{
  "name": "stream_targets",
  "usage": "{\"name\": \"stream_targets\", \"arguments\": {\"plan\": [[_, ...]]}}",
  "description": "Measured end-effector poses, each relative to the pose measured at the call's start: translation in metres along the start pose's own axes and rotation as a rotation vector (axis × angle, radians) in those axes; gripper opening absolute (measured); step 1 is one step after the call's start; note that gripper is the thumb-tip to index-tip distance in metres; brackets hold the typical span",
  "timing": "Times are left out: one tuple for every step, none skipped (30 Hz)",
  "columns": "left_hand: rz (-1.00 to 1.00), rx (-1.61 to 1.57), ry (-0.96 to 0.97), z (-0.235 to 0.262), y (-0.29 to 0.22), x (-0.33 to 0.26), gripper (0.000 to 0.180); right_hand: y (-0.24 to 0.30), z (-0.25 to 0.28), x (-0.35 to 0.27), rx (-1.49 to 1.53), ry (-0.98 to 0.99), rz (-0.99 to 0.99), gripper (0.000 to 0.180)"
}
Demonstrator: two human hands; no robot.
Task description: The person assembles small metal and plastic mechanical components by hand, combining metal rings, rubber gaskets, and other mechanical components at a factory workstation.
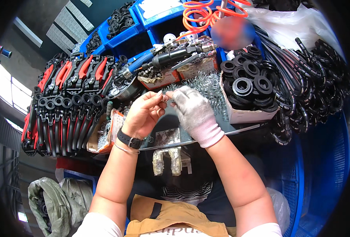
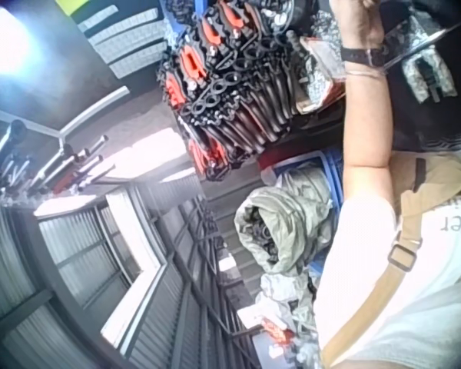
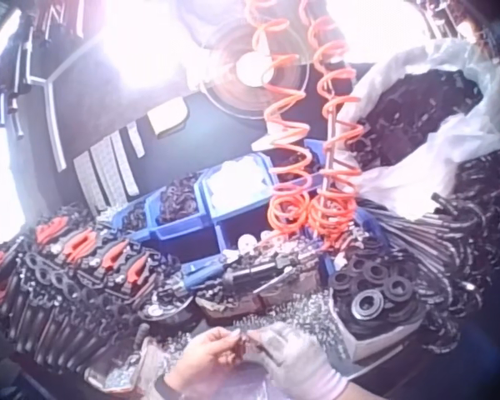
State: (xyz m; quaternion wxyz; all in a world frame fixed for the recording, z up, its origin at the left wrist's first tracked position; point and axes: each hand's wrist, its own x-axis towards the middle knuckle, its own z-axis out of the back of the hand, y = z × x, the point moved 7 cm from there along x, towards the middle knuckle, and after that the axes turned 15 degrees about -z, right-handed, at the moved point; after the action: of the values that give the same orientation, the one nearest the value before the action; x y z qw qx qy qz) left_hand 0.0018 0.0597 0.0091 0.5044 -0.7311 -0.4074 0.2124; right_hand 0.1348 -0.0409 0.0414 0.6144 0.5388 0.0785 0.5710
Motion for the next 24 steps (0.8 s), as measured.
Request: {"name": "stream_targets", "arguments": {"plan": [[0.046,0.012,-0.023,0.003,0.002,0.0,0.018,0.004,0.001,-0.002,-0.163,-0.061,0.1,0.03],[0.044,0.012,-0.025,0.003,0.002,0.002,0.018,0.007,0.001,-0.004,-0.325,-0.122,0.202,0.033],[0.014,0.193,-0.033,0.002,-0.001,0.004,0.022,0.003,0.0,-0.003,-0.362,-0.102,0.165,0.036],[-0.017,0.373,-0.043,0.0,-0.004,0.005,0.026,0.004,-0.001,-0.003,-0.36,-0.099,0.165,0.036],[-0.149,0.762,-0.059,-0.002,-0.015,0.001,0.032,0.006,0.001,-0.002,-0.461,-0.171,0.144,0.036],[-0.482,1.111,-0.044,-0.013,-0.04,0.0,0.032,0.008,0.005,-0.002,-0.563,-0.245,0.123,0.036],[-0.615,1.028,-0.067,-0.013,-0.053,-0.007,0.03,0.009,0.004,-0.001,-0.517,-0.21,0.101,0.038],[-0.745,0.943,-0.092,-0.011,-0.067,-0.017,0.028,0.012,0.005,0.0,-0.514,-0.206,0.101,0.038],[-0.736,0.827,-0.099,-0.025,-0.078,-0.029,0.026,0.012,0.009,-0.002,-0.486,-0.206,0.121,0.036],[-0.726,0.716,-0.111,-0.036,-0.088,-0.048,0.024,0.013,0.011,-0.005,-0.452,-0.205,0.145,0.035],[-0.802,0.673,-0.075,-0.045,-0.092,-0.064,0.022,0.01,0.015,-0.006,-0.443,-0.176,0.125,0.03],[-0.88,0.64,-0.046,-0.052,-0.097,-0.085,0.02,0.013,0.018,-0.005,-0.442,-0.175,0.125,0.03],[-0.94,0.733,0.11,-0.069,-0.103,-0.109,0.013,0.015,0.02,-0.005,-0.338,-0.083,0.112,0.027],[-0.989,0.805,0.277,-0.085,-0.104,-0.132,0.008,0.013,0.023,-0.008,-0.249,0.006,0.082,0.023],[-0.962,0.791,0.28,-0.093,-0.099,-0.151,0.008,0.018,0.023,-0.01,-0.025,0.103,0.092,0.02],[-0.904,0.434,0.489,-0.11,-0.088,-0.174,0.018,0.021,0.022,-0.016,0.222,0.286,0.029,0.018],[-0.839,0.093,0.664,-0.123,-0.082,-0.196,0.03,0.03,0.017,-0.022,0.279,0.531,-0.042,0.018],[-0.758,-0.268,0.826,-0.131,-0.08,-0.215,0.043,0.034,0.015,-0.035,0.331,0.763,-0.118,0.018],[-0.642,-0.38,0.933,-0.135,-0.074,-0.227,0.044,0.036,0.016,-0.049,0.419,0.877,-0.075,0.018],[-0.599,-0.58,0.857,-0.137,-0.061,-0.235,0.047,0.034,0.013,-0.067,0.392,1.018,-0.042,0.018],[-0.55,-0.673,0.764,-0.14,-0.054,-0.243,0.048,0.029,0.013,-0.082,0.298,1.128,-0.062,0.018],[-0.501,-0.753,0.661,-0.139,-0.048,-0.246,0.049,0.024,0.01,-0.098,0.209,1.245,-0.074,0.018],[-0.53,-0.788,0.679,-0.138,-0.046,-0.25,0.049,0.013,0.001,-0.113,0.093,1.377,-0.14,0.022],[-0.511,-0.799,0.673,-0.136,-0.045,-0.251,0.049,-0.002,-0.005,-0.128,-0.047,1.484,-0.286,0.026]]}}
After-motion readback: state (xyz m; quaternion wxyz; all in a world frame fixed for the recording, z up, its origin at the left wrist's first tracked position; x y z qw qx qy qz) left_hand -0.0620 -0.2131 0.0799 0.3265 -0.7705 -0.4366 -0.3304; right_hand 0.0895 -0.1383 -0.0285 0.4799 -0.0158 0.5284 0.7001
